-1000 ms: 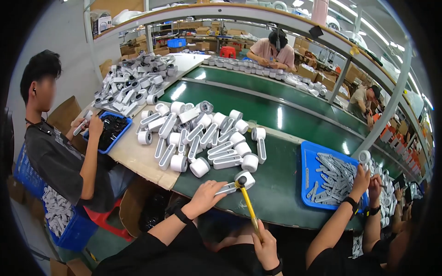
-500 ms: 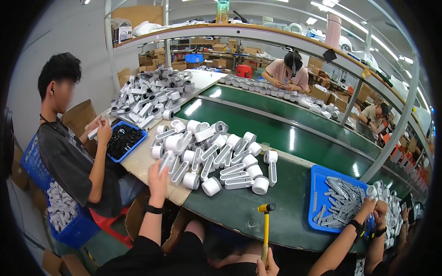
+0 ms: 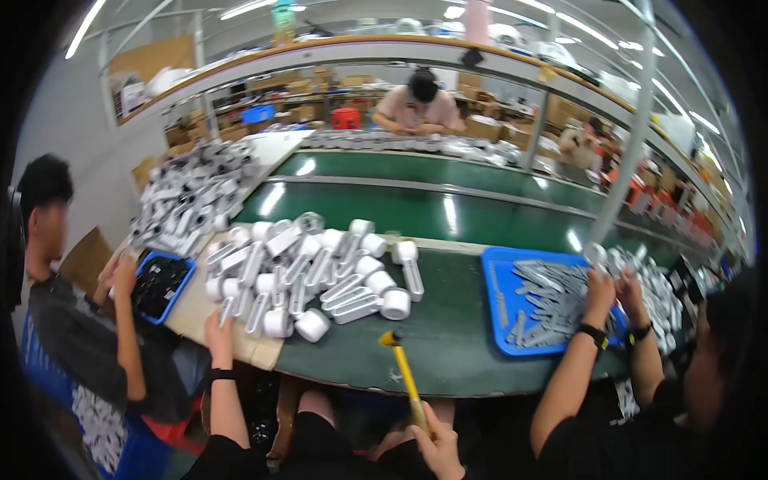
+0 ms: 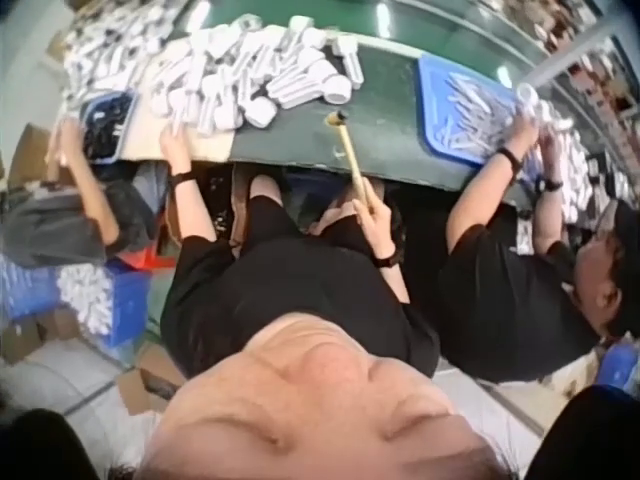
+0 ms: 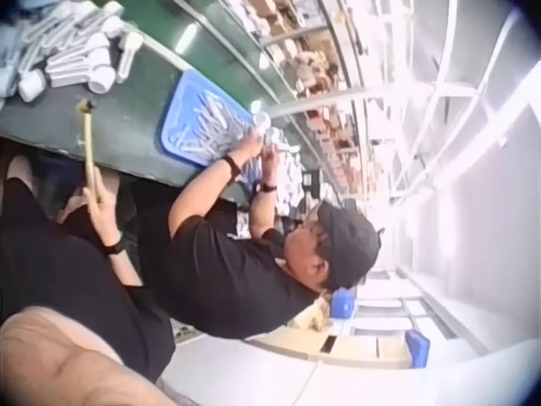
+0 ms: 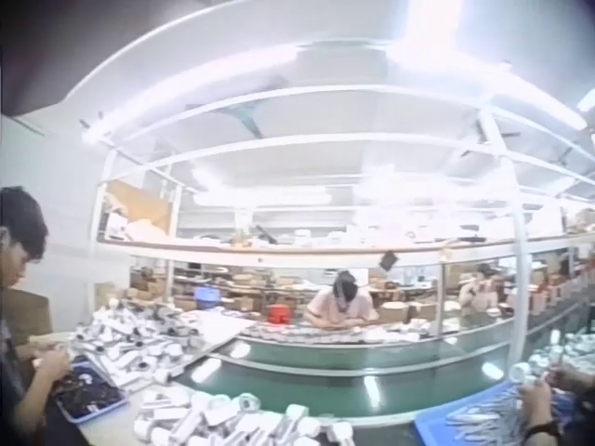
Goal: The person assembles handheld fans by fitting white fan bodies with grey handle pieces and tapping the joints with a yellow mallet. They then place the completed fans onto a green conveyor belt and pick up new components to repeat the process.
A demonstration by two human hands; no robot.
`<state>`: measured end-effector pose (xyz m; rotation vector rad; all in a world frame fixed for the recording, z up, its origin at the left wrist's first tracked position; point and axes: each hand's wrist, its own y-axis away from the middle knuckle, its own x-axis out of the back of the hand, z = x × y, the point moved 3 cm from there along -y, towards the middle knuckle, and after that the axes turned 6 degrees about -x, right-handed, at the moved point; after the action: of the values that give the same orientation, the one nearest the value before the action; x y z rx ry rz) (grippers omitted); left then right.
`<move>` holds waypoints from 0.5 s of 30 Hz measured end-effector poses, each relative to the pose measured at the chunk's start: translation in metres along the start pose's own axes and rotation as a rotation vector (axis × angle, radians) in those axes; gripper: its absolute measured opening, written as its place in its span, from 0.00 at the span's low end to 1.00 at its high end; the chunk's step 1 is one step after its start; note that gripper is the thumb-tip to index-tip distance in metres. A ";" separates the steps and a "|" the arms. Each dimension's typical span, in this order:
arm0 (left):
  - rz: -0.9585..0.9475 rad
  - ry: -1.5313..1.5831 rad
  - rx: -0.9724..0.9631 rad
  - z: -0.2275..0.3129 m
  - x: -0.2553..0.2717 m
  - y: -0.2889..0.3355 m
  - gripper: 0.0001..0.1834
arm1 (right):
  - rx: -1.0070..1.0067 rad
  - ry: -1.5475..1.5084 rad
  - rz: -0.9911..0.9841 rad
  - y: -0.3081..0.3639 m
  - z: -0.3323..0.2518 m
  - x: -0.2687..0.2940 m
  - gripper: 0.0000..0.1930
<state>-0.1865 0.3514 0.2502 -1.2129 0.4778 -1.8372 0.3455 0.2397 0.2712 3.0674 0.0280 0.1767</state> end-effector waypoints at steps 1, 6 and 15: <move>-0.040 -0.038 0.039 -0.010 -0.001 -0.005 0.20 | 0.024 0.023 -0.038 0.000 0.000 -0.003 0.29; -0.035 -0.179 0.000 0.039 0.005 -0.006 0.26 | 0.178 0.030 -0.036 0.005 -0.002 -0.002 0.28; -0.438 0.561 -0.219 0.223 -0.002 0.081 0.14 | -0.047 -0.291 -0.081 -0.023 -0.004 0.004 0.32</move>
<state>0.0465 0.3378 0.2936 -0.9774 0.7827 -2.5755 0.3488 0.2629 0.2738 3.0045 0.1297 -0.2686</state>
